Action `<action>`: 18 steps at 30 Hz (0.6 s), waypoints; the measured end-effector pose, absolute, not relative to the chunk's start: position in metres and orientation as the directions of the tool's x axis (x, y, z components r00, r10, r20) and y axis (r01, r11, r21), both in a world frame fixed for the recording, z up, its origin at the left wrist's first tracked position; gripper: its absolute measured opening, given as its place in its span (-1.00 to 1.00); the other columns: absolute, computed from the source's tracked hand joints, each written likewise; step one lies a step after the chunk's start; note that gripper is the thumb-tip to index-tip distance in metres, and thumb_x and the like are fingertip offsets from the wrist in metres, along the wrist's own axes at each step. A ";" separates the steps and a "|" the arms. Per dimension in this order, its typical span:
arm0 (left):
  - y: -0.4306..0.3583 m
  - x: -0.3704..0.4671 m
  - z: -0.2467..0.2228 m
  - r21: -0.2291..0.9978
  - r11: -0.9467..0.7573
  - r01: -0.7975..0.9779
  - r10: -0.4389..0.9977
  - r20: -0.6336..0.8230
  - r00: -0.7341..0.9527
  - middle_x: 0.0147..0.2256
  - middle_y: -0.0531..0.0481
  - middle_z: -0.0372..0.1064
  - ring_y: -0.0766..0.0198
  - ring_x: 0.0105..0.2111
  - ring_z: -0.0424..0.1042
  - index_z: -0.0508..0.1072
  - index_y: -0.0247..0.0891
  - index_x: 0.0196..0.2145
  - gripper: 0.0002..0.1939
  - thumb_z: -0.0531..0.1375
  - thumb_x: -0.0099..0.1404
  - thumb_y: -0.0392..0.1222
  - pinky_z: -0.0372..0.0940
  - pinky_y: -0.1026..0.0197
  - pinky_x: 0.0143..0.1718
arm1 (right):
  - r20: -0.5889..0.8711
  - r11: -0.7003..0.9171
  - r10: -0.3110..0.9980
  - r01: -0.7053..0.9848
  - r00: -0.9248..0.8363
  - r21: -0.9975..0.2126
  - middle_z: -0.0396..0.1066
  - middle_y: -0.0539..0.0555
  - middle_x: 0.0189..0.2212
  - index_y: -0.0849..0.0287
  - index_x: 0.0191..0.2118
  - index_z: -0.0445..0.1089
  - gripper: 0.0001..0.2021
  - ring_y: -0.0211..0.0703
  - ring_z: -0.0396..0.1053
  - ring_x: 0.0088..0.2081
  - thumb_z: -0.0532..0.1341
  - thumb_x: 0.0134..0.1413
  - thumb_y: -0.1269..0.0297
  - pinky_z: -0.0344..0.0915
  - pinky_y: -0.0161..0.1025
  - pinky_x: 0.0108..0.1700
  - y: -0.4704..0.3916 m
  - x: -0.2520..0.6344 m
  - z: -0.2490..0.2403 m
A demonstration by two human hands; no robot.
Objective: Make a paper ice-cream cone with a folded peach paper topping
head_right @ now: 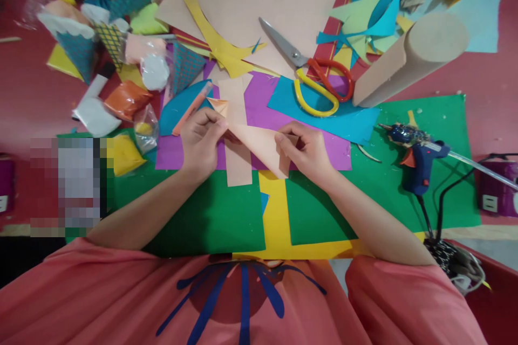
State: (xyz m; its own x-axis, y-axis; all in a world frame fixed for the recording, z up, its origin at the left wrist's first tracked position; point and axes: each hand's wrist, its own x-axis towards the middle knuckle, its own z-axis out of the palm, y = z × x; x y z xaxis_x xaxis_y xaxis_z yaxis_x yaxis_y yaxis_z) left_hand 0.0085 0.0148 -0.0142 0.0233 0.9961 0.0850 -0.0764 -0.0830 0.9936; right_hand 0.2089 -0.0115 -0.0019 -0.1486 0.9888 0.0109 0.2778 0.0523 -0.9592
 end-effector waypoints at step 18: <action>0.009 0.011 -0.004 0.998 -0.027 0.048 0.981 0.018 0.194 -0.62 0.04 0.44 0.41 -0.62 0.44 0.45 -0.31 -0.59 -0.57 0.30 0.09 0.16 0.29 0.44 -0.65 | -0.005 0.029 0.988 0.219 -0.151 -0.975 0.38 0.04 -0.50 0.15 -0.43 0.33 -0.80 -0.25 0.33 -0.44 0.17 0.17 0.18 0.18 -0.28 -0.45 -0.016 0.209 -0.005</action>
State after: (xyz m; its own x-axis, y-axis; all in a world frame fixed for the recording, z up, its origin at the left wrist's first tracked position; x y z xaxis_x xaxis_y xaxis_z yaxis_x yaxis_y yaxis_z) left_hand 0.0109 0.0087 -0.0044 0.1939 0.9809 0.0177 0.0481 -0.0275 0.9985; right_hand 0.2088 -0.0156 -0.0053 -0.1512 0.9885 -0.0050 0.2192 0.0286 -0.9753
